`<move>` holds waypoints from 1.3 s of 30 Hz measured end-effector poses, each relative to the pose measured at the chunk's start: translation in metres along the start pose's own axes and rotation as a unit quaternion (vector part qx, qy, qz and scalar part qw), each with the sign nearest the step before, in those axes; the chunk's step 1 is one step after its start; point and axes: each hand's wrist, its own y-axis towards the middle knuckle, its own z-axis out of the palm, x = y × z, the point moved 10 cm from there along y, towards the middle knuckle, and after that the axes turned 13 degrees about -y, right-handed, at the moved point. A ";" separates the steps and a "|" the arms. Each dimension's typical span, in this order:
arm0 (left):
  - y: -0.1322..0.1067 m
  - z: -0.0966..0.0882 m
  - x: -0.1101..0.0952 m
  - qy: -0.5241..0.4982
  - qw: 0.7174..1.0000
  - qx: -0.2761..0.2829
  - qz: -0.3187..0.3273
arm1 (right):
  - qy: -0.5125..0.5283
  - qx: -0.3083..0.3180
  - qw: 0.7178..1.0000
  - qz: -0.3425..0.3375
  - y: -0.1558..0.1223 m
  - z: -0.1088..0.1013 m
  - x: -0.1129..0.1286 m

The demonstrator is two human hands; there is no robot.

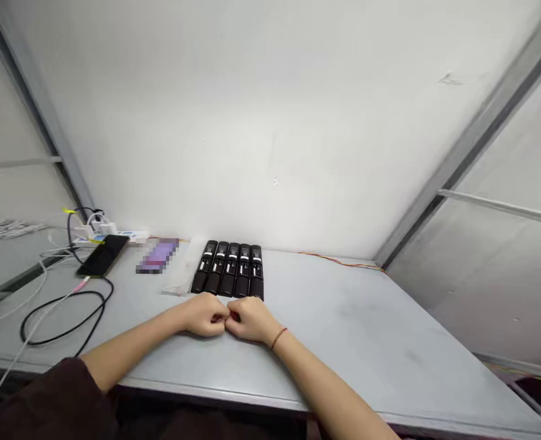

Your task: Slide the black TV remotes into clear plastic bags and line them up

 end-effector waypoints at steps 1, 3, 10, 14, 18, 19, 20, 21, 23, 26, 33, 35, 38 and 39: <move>0.000 -0.002 0.001 -0.001 1.000 0.003 -0.012 | 0.000 0.001 1.000 0.012 0.000 -0.001 -0.002; 0.001 -0.005 0.002 -0.005 1.000 0.007 -0.029 | 0.007 0.003 1.000 0.030 0.000 -0.002 -0.005; 0.000 -0.011 0.002 -0.040 0.999 -0.006 -0.030 | 0.078 0.000 0.996 0.037 0.000 -0.004 -0.011; 0.001 -0.011 0.004 -0.060 0.998 -0.009 -0.032 | 0.113 -0.003 0.993 0.037 -0.001 -0.006 -0.014; 0.001 -0.011 0.003 -0.072 0.997 -0.010 -0.030 | 0.128 0.001 0.991 0.041 -0.002 -0.007 -0.015; 0.001 -0.011 0.003 -0.073 0.997 -0.011 -0.029 | 0.131 0.003 0.990 0.043 -0.003 -0.007 -0.015; 0.001 -0.011 0.003 -0.074 0.997 -0.012 -0.027 | 0.133 0.005 0.990 0.046 -0.003 -0.007 -0.016; 0.001 -0.011 0.003 -0.075 0.997 -0.012 -0.026 | 0.134 0.007 0.990 0.050 -0.003 -0.007 -0.016; 0.001 -0.010 0.003 -0.076 0.997 -0.010 -0.027 | 0.136 0.011 0.989 0.056 -0.003 -0.007 -0.017; 0.001 -0.010 0.004 -0.076 0.997 -0.009 -0.031 | 0.138 0.013 0.989 0.059 -0.004 -0.007 -0.018; 0.002 -0.010 0.005 -0.080 0.996 -0.008 -0.031 | 0.141 0.004 0.989 0.051 -0.004 -0.004 -0.020; 0.002 -0.010 0.005 -0.078 0.996 -0.009 -0.032 | 0.145 0.002 0.988 0.050 -0.004 -0.004 -0.019; 0.001 -0.010 0.005 -0.076 0.996 -0.007 -0.035 | 0.146 -0.018 0.988 0.049 -0.003 -0.010 -0.020; 0.001 -0.010 0.005 -0.075 0.997 -0.006 -0.035 | 0.145 -0.033 0.987 0.054 -0.004 -0.014 -0.023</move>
